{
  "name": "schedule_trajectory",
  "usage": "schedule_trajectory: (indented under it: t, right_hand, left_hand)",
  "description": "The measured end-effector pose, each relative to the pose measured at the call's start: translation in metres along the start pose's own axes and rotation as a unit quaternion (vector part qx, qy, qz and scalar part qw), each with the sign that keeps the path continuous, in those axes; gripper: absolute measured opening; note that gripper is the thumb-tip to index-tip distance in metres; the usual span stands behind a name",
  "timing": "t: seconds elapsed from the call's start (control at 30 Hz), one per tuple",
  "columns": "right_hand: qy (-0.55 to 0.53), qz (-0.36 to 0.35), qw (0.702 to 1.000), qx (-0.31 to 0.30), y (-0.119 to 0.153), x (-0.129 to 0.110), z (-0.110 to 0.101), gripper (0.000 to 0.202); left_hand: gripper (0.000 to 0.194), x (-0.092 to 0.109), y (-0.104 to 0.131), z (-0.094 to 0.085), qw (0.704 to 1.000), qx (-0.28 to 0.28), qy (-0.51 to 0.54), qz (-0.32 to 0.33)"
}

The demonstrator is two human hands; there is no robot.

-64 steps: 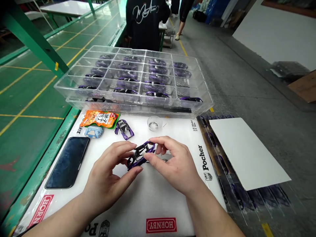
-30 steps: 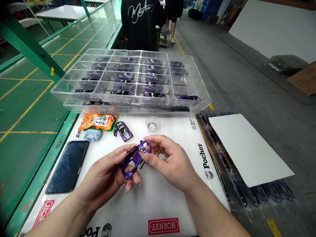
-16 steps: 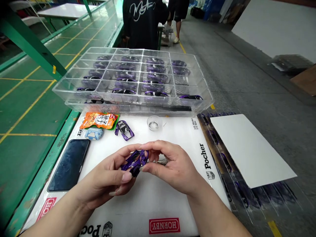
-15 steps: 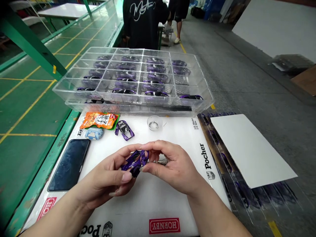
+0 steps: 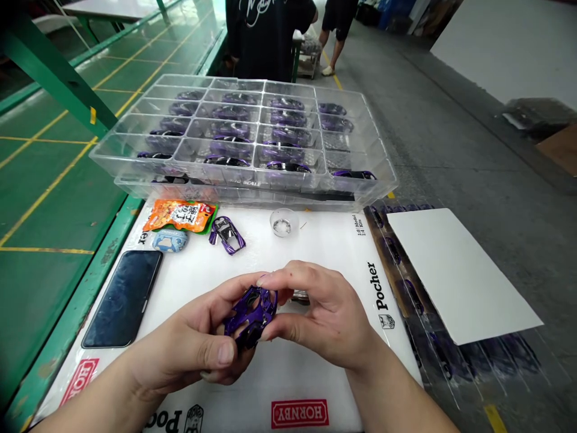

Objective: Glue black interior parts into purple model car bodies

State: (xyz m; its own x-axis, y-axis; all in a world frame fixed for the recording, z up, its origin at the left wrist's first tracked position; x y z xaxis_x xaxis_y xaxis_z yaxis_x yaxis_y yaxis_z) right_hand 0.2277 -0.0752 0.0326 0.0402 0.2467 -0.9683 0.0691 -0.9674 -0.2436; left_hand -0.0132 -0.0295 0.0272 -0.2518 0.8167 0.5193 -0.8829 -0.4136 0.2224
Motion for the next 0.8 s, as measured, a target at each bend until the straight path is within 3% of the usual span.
schedule_trajectory:
  t: [0.33, 0.8]
  right_hand:
    - [0.012, -0.009, 1.000, 0.000, 0.000, -0.003, 0.000, 0.050]
    - [0.021, -0.014, 1.000, -0.012, 0.002, -0.006, 0.002, 0.049]
  left_hand:
    - [0.097, -0.008, 0.002, -0.004, 1.000, 0.000, 0.002, -0.006]
    - [0.096, -0.012, 0.003, -0.008, 1.000, 0.017, -0.023, 0.000]
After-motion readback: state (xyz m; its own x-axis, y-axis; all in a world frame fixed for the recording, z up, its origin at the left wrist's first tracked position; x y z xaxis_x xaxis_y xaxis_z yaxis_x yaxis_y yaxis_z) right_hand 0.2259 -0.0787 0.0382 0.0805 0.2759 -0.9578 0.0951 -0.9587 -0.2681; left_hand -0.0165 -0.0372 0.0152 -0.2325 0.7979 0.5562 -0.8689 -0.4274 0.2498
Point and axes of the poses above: each hand's wrist, its own y-axis away from the middle knuckle, its own z-axis out of the palm, x = y × z, the point moved 1 cm from there along -y, towards the middle knuckle, and after that the axes turned 6 degrees about z, right-handed, at the moved point
